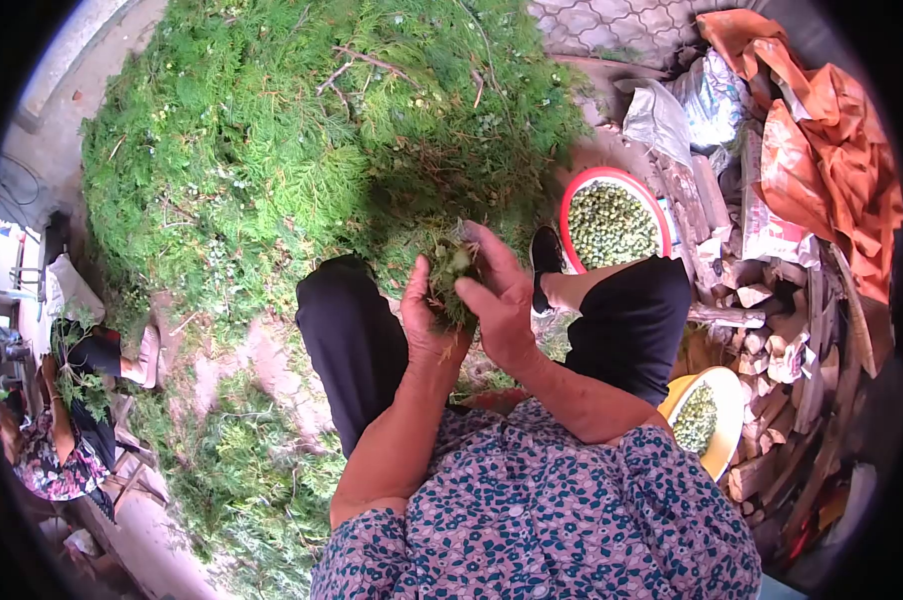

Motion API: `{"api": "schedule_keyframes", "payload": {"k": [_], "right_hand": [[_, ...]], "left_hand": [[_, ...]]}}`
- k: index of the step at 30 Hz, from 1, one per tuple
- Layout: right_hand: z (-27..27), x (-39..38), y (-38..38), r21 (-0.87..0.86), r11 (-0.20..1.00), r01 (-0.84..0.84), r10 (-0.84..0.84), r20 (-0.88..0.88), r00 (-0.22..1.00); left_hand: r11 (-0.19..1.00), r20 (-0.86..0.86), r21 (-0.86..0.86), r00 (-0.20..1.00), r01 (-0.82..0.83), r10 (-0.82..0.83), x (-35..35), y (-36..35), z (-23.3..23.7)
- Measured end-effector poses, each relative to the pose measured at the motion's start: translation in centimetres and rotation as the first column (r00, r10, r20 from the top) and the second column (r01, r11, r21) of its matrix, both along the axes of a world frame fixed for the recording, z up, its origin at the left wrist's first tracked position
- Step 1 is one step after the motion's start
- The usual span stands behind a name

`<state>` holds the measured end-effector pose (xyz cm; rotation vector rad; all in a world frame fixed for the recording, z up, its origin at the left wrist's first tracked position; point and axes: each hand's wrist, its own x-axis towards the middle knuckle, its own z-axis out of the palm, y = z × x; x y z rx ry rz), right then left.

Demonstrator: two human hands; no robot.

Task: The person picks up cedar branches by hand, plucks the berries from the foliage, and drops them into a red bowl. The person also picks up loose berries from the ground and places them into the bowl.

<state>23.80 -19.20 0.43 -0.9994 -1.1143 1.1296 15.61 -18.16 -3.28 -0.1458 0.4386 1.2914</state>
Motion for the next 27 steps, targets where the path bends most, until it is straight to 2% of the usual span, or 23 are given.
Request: {"api": "schedule_keyframes", "payload": {"k": [1,3,4,6,7,9,13,15,16,18,19,21,22,25,26,27], "right_hand": [[-0.1,0.1,0.1,0.001,1.000,-0.001,0.001,0.000,1.000],[-0.2,0.4,0.2,0.071,0.997,-0.004,-0.006,0.150,0.989],[-0.2,0.6,0.3,0.071,0.997,-0.005,-0.006,0.150,0.989],[-0.2,1.0,0.6,0.157,0.988,0.001,-0.048,0.298,0.953],[-0.2,1.0,0.6,0.157,0.988,0.001,-0.048,0.298,0.953],[0.0,0.9,0.5,0.079,0.994,0.074,-0.083,0.123,0.989],[-0.6,1.0,0.4,0.056,0.991,0.118,-0.125,0.140,0.982],[-0.2,0.8,0.3,0.111,0.987,0.114,-0.141,0.280,0.950],[-0.4,0.9,0.3,0.106,0.988,0.116,-0.141,0.281,0.949],[-1.0,1.1,0.4,-0.009,0.994,0.112,-0.112,0.038,0.993],[-1.0,1.1,0.7,-0.012,0.994,0.113,-0.112,0.039,0.993],[-0.8,1.2,1.3,-0.099,0.989,0.112,-0.138,-0.308,0.941],[-0.2,1.2,1.3,-0.124,0.987,0.099,-0.139,-0.373,0.917],[0.7,1.1,1.5,-0.111,0.992,0.054,-0.100,-0.469,0.877],[0.4,1.4,1.6,-0.111,0.992,0.053,-0.100,-0.469,0.877],[-0.1,1.8,1.6,-0.100,0.995,0.027,-0.063,-0.376,0.925]], "left_hand": [[1.000,0.000,0.001,1.000,-0.001,0.001,0.0,0.0,-0.3],[0.998,0.026,0.067,1.000,-0.014,0.013,-0.1,0.0,-0.6],[0.998,0.026,0.067,1.000,-0.015,0.013,0.0,0.1,-0.3],[0.998,0.064,0.058,0.998,-0.007,0.004,0.0,0.0,0.4],[0.998,0.064,0.058,0.998,-0.007,0.004,0.0,0.1,0.6],[1.000,0.067,-0.007,0.998,0.001,-0.001,0.0,0.2,0.7],[1.000,0.048,0.017,0.999,-0.003,0.002,-0.4,0.3,0.3],[0.999,0.072,0.048,0.997,-0.021,0.017,-0.5,0.5,-0.1],[0.999,0.073,0.043,0.997,-0.019,0.016,-0.5,0.6,-0.1],[0.998,0.133,0.061,0.991,-0.031,0.022,-0.5,0.7,-0.1],[0.998,0.133,0.058,0.991,-0.030,0.022,-0.5,0.7,0.2],[1.000,0.133,-0.015,0.991,-0.015,0.017,-0.3,0.7,1.0],[1.000,0.106,0.004,0.994,-0.030,0.029,-0.1,0.8,1.1],[0.998,0.119,0.030,0.992,-0.048,0.044,-0.3,1.1,0.2],[0.998,0.119,0.029,0.992,-0.048,0.045,-0.4,1.1,0.2],[0.998,0.085,0.026,0.994,-0.065,0.062,-0.5,1.1,0.4]]}}
